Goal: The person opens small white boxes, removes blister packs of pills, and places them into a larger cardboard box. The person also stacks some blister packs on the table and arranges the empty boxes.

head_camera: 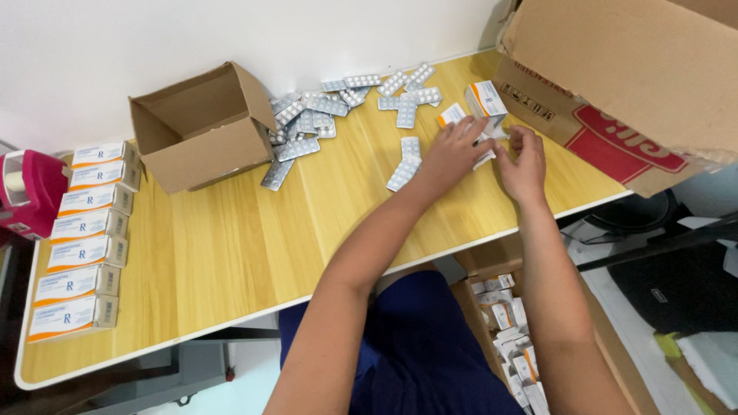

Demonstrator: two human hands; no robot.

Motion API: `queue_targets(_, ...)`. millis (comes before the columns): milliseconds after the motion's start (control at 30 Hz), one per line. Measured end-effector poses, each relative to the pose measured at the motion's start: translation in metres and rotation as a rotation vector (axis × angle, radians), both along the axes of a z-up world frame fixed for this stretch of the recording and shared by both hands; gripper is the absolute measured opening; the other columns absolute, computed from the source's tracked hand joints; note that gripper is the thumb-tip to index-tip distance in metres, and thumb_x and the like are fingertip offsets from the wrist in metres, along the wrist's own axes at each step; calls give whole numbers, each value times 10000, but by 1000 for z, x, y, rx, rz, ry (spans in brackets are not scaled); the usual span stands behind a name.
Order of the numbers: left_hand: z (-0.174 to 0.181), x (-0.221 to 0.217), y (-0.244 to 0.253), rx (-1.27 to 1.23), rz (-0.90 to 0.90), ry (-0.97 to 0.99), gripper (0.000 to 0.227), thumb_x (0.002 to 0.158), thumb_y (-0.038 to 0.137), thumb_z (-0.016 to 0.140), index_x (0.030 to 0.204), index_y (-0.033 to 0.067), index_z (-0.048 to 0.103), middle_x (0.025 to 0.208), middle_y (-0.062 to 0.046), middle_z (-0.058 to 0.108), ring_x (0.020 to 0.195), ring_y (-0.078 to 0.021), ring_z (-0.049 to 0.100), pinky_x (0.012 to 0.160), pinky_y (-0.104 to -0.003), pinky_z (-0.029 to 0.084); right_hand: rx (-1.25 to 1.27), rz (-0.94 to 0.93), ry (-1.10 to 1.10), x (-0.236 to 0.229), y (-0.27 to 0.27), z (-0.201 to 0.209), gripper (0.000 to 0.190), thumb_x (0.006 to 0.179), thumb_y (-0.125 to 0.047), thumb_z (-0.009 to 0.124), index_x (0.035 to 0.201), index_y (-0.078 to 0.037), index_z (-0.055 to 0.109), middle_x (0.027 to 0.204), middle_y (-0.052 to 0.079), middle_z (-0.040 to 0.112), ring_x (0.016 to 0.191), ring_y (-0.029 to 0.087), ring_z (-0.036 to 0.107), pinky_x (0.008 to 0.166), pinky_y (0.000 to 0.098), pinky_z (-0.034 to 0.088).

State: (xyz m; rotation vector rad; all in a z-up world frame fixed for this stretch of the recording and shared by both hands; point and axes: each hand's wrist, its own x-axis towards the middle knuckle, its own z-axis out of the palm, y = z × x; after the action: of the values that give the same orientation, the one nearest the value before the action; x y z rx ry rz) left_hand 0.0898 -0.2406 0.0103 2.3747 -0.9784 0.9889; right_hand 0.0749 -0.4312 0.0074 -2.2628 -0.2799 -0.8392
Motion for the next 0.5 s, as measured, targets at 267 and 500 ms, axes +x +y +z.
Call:
queue_targets(267,14,-12,71,-300,-61,287,805,725,-39,629,1501,113,475,1672,-155,220,1542,-436,178,1219,-598,199,-120,-92,-325,-43,25,30,295,991,-38,727,1269,-33,628,1211,167,611,1088,328,621,912,438,525)
queue_targets(500,0,-39,239,-358,139,376,639,766,-39,629,1394,69,572,1590,-180,392,1475,-415,333,1205,-466,297,-297,205,319,-26,109,49,290,938,-235,749,1166,-66,689,1029,160,696,882,306,699,792,431,553)
